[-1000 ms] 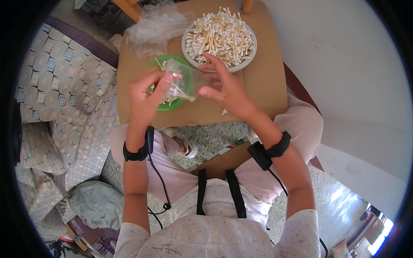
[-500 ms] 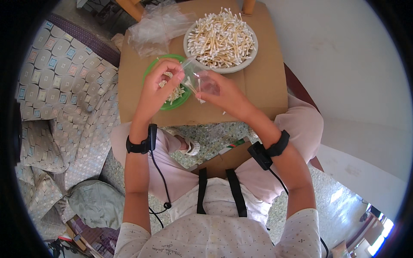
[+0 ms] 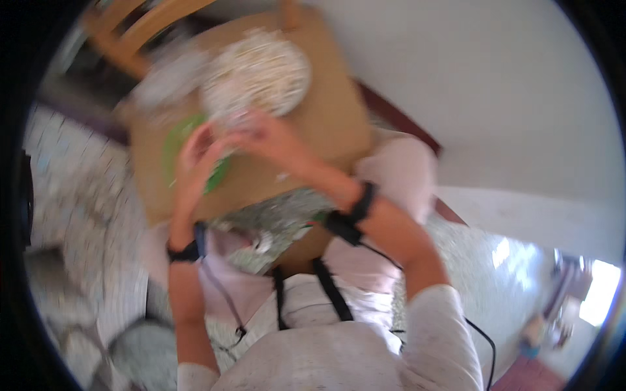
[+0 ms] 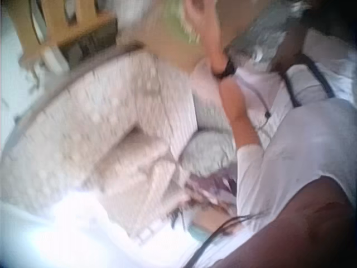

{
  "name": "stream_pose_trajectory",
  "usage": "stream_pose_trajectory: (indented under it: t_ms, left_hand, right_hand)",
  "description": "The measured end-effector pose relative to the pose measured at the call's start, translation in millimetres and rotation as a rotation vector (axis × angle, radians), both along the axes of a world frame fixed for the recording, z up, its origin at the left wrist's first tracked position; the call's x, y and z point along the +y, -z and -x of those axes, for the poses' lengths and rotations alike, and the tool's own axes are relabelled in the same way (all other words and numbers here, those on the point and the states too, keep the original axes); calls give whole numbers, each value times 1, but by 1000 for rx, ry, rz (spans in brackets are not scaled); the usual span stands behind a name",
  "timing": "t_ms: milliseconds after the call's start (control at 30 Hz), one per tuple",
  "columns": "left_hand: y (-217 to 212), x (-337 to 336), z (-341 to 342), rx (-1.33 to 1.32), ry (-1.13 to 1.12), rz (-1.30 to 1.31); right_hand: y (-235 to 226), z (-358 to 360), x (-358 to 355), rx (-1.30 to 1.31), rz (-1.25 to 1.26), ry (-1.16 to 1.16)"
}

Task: Placing cotton swabs into small plastic bags.

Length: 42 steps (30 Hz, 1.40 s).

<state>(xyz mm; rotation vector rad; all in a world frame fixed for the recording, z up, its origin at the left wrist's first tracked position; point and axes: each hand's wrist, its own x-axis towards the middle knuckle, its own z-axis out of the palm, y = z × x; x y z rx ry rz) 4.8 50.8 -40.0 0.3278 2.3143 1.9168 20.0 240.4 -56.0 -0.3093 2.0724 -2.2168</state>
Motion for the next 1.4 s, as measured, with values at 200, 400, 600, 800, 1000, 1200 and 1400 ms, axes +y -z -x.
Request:
stream_pose_trajectory:
  t_ms: [200, 400, 600, 800, 1000, 1200, 1400]
  left_hand:
    - [28, -23, 12, -20, -1, 158]
    - [46, -46, 25, -13, 107, 184]
    - [48, -32, 18, -22, 86, 32]
    - [69, -54, 27, 25, 35, 38]
    - [66, -55, 29, -25, -74, 57]
    - [36, -30, 14, -107, -80, -44]
    - [31, -36, 19, -76, -56, 25]
  right_hand:
    - [17, 1, -17, 186, -42, 143]
    - [17, 4, -19, 229, -52, 190]
    - [12, 4, -19, 157, 155, 241]
    - [12, 6, -21, 202, 66, 128]
    - [-2, -1, -21, 212, 4, 257]
    - [2, 2, -16, 204, -6, 302]
    - [2, 2, -18, 191, 14, 342]
